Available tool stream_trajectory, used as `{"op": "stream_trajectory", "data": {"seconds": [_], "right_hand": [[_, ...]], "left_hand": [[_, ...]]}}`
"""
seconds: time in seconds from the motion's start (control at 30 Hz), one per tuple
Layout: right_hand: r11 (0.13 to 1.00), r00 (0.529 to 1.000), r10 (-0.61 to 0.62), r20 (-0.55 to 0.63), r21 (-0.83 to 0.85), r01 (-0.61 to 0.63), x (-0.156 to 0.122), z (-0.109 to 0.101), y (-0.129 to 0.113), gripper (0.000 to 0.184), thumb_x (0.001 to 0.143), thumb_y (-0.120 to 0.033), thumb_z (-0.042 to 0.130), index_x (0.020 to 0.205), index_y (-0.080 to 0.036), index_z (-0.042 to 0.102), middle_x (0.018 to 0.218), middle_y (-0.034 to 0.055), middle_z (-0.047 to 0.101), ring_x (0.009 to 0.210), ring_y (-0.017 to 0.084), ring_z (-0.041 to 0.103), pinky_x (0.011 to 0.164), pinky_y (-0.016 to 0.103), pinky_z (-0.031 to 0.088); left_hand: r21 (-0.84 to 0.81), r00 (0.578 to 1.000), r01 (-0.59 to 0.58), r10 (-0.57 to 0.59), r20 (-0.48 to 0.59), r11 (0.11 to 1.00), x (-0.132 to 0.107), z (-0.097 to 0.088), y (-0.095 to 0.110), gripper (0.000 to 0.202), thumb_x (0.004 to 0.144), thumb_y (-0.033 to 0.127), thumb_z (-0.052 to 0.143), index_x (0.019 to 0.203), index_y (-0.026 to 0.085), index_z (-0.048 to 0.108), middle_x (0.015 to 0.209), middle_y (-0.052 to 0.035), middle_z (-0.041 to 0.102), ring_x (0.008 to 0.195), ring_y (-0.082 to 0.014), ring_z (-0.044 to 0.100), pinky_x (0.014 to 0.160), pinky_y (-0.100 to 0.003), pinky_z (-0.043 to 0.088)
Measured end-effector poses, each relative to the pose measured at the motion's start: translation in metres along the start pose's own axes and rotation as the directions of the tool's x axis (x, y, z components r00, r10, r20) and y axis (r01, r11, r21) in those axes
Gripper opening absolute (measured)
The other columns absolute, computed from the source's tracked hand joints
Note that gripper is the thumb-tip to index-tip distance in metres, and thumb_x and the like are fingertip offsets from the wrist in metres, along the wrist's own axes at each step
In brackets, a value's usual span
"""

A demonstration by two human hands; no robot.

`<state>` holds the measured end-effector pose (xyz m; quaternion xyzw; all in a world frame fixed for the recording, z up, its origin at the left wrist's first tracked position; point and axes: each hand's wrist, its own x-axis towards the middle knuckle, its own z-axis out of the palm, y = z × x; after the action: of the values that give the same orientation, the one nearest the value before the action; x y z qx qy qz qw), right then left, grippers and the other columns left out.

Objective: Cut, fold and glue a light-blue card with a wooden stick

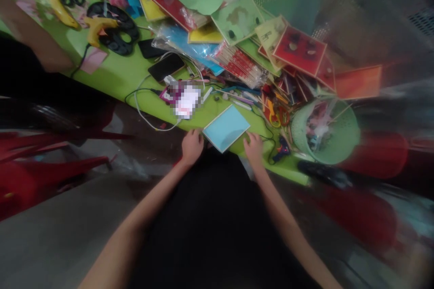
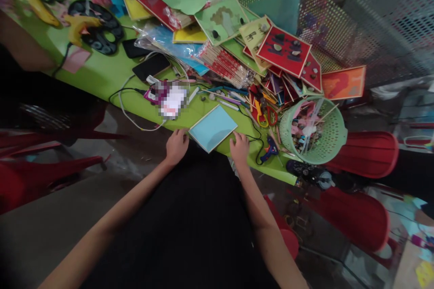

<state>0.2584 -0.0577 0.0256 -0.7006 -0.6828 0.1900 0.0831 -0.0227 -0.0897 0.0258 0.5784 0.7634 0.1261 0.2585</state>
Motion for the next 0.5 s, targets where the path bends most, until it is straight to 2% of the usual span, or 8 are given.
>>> {"op": "stream_trajectory", "data": {"seconds": [0.13, 0.3, 0.43, 0.5], "right_hand": [[1.0, 1.0, -0.016, 0.005, -0.012, 0.016, 0.012, 0.001, -0.003, 0.046, 0.097, -0.03, 0.052, 0.139, -0.018, 0.066, 0.125, 0.0168, 0.066, 0.116, 0.031, 0.057, 0.103, 0.046, 0.044], [0.999, 0.999, -0.035, 0.002, -0.014, 0.035, 0.03, 0.004, -0.005, 0.049, 0.097, -0.032, 0.052, 0.142, -0.02, 0.064, 0.126, 0.0164, 0.065, 0.115, 0.032, 0.057, 0.103, 0.047, 0.045], [1.0, 1.0, -0.029, 0.01, 0.007, 0.029, 0.036, 0.002, -0.007, 0.051, 0.096, -0.032, 0.052, 0.144, -0.018, 0.061, 0.129, 0.0166, 0.065, 0.118, 0.032, 0.057, 0.104, 0.048, 0.045], [1.0, 0.999, -0.027, 0.018, -0.003, 0.027, 0.036, -0.002, -0.008, 0.051, 0.097, -0.03, 0.051, 0.145, -0.019, 0.06, 0.134, 0.0166, 0.064, 0.121, 0.032, 0.056, 0.106, 0.049, 0.044]], "left_hand": [[-0.068, 0.998, -0.012, 0.016, 0.059, 0.998, -0.012, 0.003, -0.004, 0.028, 0.096, 0.02, 0.051, 0.117, 0.02, 0.069, 0.113, -0.0113, 0.071, 0.099, -0.0262, 0.069, 0.086, -0.035, 0.052], [-0.189, 0.994, -0.016, 0.036, 0.104, 0.982, -0.009, 0.005, -0.003, 0.018, 0.096, 0.024, 0.053, 0.105, 0.022, 0.068, 0.109, -0.0098, 0.072, 0.101, -0.0248, 0.068, 0.09, -0.035, 0.052], [-0.364, 0.987, 0.154, -0.131, 0.089, 0.919, -0.008, 0.011, -0.007, 0.012, 0.094, 0.033, 0.057, 0.1, 0.023, 0.062, 0.102, -0.0068, 0.072, 0.095, -0.0238, 0.069, 0.09, -0.037, 0.052], [-0.494, 0.961, 0.277, -0.249, 0.125, 0.824, -0.012, 0.017, -0.012, 0.016, 0.092, 0.037, 0.06, 0.1, 0.023, 0.059, 0.101, -0.0055, 0.072, 0.095, -0.0231, 0.07, 0.091, -0.037, 0.052]]}}
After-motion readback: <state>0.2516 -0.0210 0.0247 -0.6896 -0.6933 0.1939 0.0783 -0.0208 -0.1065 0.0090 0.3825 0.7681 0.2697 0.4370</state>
